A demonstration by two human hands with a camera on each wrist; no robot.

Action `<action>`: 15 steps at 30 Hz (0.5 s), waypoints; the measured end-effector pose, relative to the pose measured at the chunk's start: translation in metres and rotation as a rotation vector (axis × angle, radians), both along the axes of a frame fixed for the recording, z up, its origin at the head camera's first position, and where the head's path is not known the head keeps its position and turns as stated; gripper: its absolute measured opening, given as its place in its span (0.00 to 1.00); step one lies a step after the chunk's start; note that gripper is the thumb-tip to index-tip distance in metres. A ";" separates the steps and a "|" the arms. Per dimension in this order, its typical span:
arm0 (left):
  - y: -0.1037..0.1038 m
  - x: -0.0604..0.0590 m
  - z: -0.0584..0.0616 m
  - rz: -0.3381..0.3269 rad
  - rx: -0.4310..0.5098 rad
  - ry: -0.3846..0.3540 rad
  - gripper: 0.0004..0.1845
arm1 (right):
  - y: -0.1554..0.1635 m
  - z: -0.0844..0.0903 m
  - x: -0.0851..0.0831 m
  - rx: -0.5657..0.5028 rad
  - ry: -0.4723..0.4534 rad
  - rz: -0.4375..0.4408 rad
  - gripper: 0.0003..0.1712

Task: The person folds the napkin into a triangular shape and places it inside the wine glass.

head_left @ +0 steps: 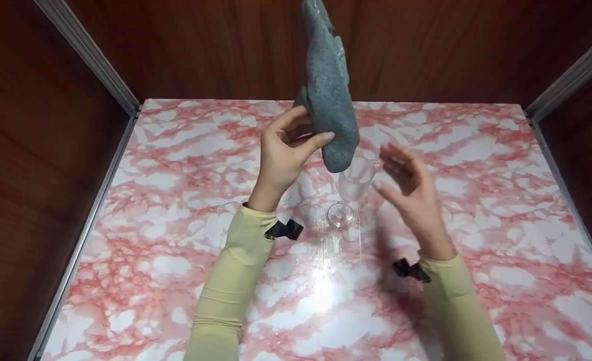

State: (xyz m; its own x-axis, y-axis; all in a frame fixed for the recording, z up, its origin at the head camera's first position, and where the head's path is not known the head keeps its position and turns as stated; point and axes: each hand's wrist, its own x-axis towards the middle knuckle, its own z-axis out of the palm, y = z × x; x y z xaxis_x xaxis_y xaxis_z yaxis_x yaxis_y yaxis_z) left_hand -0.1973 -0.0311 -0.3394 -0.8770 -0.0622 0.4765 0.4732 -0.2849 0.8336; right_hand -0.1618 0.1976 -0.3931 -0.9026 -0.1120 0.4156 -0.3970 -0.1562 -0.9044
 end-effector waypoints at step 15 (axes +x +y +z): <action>0.019 0.000 0.002 -0.091 0.029 0.035 0.22 | -0.001 0.056 -0.018 -0.014 0.086 0.103 0.38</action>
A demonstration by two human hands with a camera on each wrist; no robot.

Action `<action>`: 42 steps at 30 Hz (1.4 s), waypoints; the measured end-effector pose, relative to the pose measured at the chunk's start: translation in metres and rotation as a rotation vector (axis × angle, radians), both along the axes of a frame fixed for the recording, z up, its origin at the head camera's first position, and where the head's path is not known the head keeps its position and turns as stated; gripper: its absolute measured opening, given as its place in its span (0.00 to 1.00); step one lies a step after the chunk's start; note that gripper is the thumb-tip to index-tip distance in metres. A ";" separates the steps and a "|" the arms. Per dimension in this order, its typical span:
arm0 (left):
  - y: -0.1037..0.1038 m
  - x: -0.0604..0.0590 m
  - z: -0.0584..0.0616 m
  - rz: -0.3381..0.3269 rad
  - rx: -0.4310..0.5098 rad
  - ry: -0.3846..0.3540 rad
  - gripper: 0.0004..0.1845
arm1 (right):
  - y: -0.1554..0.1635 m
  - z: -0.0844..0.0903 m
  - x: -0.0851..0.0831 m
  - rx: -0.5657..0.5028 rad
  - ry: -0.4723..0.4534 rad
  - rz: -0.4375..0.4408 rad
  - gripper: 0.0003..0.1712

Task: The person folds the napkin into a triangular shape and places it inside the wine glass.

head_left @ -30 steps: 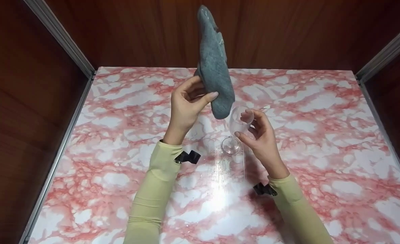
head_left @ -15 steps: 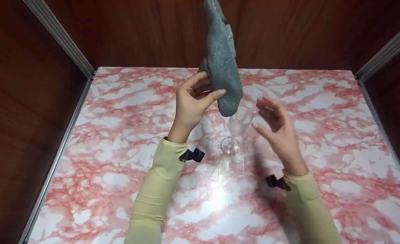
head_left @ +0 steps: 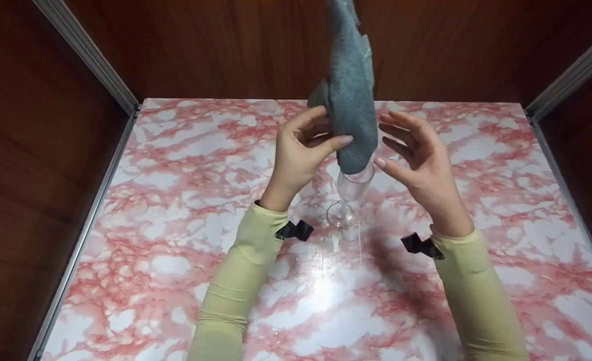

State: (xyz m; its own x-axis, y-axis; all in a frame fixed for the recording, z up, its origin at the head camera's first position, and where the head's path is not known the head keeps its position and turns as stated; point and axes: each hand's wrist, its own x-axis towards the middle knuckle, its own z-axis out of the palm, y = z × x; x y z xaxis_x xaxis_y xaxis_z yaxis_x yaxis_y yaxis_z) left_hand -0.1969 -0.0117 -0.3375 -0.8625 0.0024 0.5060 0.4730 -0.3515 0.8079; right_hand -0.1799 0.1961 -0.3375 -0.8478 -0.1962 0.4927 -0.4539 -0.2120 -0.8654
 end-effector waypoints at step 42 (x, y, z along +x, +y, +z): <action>0.011 0.000 -0.018 -0.097 -0.032 -0.072 0.25 | -0.003 -0.002 -0.011 0.054 -0.126 0.027 0.24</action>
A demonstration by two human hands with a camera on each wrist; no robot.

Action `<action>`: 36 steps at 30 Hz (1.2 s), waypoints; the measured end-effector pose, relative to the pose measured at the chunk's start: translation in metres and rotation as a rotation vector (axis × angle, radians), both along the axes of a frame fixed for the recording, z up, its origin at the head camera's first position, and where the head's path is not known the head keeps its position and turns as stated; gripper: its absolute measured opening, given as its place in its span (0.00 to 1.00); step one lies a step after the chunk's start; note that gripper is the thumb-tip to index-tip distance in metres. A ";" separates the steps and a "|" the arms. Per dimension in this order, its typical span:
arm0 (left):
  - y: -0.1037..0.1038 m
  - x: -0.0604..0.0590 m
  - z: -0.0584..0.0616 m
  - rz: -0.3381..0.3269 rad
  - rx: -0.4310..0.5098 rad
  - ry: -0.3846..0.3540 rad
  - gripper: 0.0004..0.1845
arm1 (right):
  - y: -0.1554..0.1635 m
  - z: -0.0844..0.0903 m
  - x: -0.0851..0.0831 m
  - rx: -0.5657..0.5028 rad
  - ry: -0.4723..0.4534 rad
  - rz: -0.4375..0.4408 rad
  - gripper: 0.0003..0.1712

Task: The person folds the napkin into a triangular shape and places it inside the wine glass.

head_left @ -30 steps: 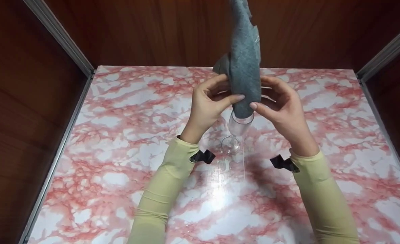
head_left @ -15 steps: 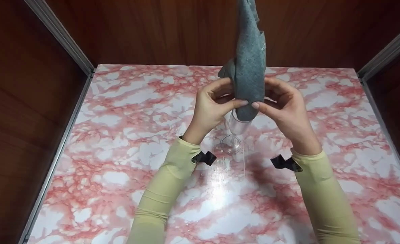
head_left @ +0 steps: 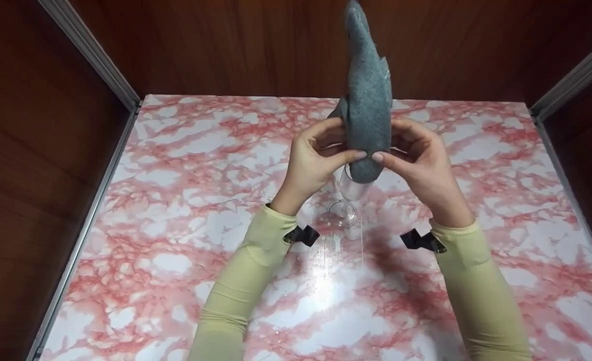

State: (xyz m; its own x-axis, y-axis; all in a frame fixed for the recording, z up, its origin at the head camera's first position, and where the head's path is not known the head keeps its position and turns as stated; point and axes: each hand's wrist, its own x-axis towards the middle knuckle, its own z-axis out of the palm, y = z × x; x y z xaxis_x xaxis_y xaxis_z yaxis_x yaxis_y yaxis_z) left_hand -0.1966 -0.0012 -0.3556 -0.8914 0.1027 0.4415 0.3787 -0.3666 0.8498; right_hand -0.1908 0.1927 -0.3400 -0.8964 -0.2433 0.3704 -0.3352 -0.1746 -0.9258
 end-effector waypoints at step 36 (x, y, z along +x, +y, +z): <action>-0.005 0.005 -0.004 -0.022 -0.137 0.002 0.26 | 0.003 -0.013 -0.005 0.256 0.052 0.121 0.37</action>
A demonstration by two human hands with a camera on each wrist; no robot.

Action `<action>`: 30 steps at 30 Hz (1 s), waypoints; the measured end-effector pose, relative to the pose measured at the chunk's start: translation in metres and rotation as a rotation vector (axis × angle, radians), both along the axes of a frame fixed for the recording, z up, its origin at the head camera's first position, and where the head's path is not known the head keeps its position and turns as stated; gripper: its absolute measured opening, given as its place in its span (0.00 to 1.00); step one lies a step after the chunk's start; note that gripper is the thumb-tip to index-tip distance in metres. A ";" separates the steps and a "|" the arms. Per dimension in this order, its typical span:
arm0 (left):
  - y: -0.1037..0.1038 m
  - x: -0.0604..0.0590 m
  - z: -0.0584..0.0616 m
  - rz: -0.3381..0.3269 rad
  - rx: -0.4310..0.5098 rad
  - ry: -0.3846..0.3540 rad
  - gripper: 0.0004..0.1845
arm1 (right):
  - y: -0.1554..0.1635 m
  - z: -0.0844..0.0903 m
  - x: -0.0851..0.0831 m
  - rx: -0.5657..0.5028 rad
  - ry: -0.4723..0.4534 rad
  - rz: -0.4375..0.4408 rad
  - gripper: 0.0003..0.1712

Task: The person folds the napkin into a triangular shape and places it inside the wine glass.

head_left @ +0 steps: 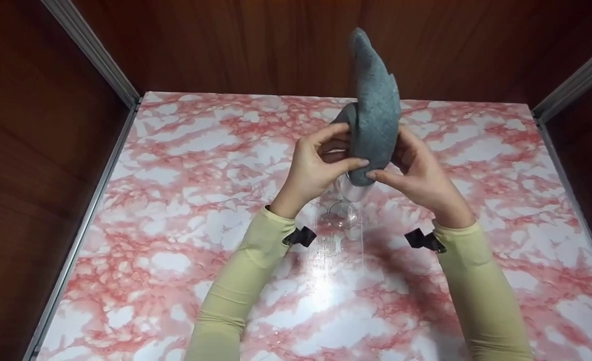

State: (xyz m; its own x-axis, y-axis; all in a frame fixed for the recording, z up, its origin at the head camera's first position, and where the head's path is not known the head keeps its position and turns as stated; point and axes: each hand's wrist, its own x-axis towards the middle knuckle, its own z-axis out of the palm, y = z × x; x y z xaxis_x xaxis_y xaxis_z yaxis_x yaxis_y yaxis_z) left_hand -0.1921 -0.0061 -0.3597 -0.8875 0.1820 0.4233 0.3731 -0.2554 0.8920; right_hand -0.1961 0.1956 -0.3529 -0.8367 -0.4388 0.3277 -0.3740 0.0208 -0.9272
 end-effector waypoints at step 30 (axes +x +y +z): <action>-0.002 0.018 0.028 0.014 -0.107 0.185 0.25 | -0.001 0.013 0.004 -0.094 0.029 -0.041 0.24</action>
